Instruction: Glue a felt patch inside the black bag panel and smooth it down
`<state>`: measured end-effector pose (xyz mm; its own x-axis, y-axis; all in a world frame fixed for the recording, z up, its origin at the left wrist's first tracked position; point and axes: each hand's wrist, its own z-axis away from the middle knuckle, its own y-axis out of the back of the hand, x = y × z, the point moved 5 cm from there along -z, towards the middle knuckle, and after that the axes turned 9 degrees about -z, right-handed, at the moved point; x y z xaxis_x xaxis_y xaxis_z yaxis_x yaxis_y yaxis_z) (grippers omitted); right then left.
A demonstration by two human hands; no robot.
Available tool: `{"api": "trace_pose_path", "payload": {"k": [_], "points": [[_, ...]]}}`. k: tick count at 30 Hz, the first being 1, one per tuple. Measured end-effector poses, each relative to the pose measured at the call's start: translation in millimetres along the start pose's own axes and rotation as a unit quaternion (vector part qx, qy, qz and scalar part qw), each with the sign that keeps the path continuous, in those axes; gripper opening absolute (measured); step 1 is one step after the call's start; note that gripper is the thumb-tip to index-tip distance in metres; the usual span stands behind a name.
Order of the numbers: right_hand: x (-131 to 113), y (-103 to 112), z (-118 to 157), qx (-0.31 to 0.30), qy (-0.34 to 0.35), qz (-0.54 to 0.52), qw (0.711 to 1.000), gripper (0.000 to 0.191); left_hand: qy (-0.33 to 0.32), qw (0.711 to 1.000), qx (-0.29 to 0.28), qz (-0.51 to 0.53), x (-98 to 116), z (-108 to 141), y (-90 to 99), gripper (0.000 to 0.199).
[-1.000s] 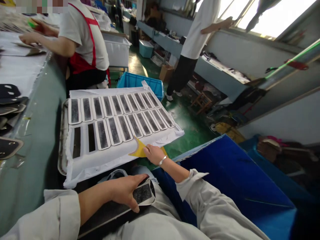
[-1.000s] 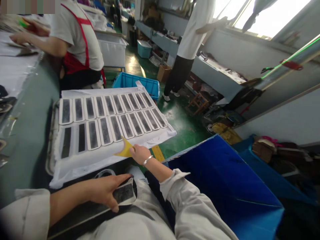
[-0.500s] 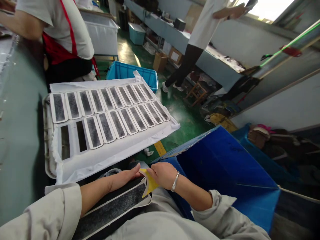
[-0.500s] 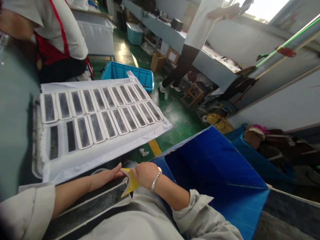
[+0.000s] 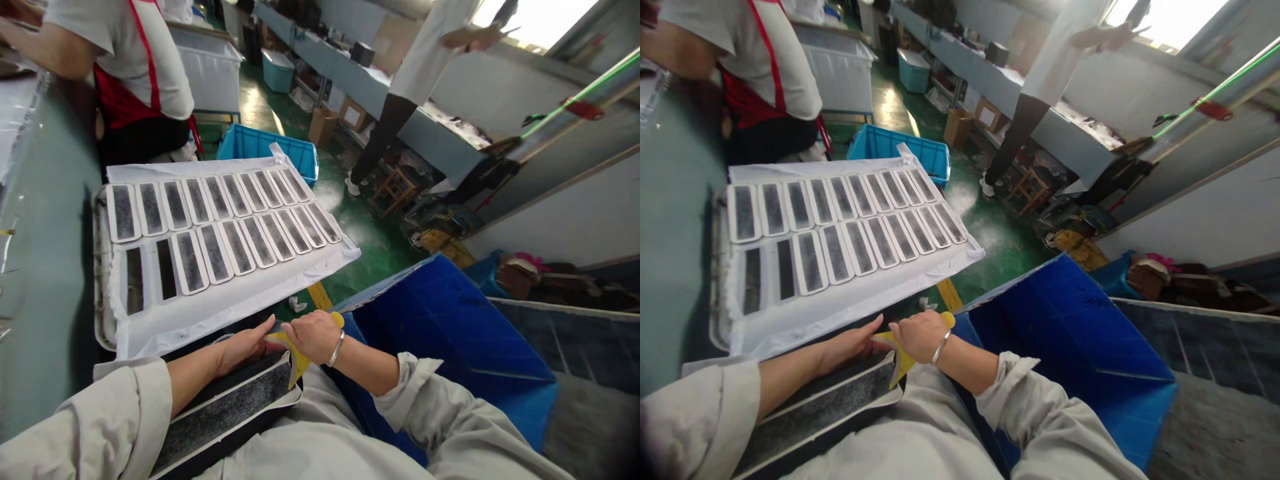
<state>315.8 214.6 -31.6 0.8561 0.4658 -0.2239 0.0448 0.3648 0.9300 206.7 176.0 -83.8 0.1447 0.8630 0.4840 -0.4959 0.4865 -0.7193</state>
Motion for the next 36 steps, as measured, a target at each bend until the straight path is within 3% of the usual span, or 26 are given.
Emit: {"api": "trace_pose_path", "payload": {"k": [2,5,9,12,20,26,33,36], "points": [[-2,1,-1,-0.003,0.023,-0.005,1.000,0.053,-0.009,1.000,0.015,0.020,-1,2,0.5,0.068],[-4,1,-3,-0.011,0.052,-0.008,0.999,0.051,-0.030,0.996,0.080,-0.003,-1,6,7.2,0.055],[-6,0,-7,-0.026,0.090,-0.005,0.996,0.051,-0.004,0.972,0.197,-0.131,-1,17,19.0,0.059],[-7,0,-10,-0.034,0.107,0.000,0.994,0.051,0.016,0.950,0.236,-0.205,2,23,20.0,0.065],[-7,-3,-5,-0.023,0.099,-0.011,0.995,0.051,0.011,0.931,0.243,-0.272,8,26,14.7,0.059],[-7,-5,-1,-0.020,0.087,-0.030,0.996,0.050,-0.010,0.895,0.248,-0.371,14,26,15.4,0.058],[-10,-9,9,-0.047,0.058,-0.034,0.997,0.055,-0.053,0.878,0.166,-0.446,15,20,7.3,0.053],[-10,-8,12,-0.063,0.037,-0.035,0.997,0.058,-0.056,0.864,0.166,-0.473,17,21,3.4,0.052]]}}
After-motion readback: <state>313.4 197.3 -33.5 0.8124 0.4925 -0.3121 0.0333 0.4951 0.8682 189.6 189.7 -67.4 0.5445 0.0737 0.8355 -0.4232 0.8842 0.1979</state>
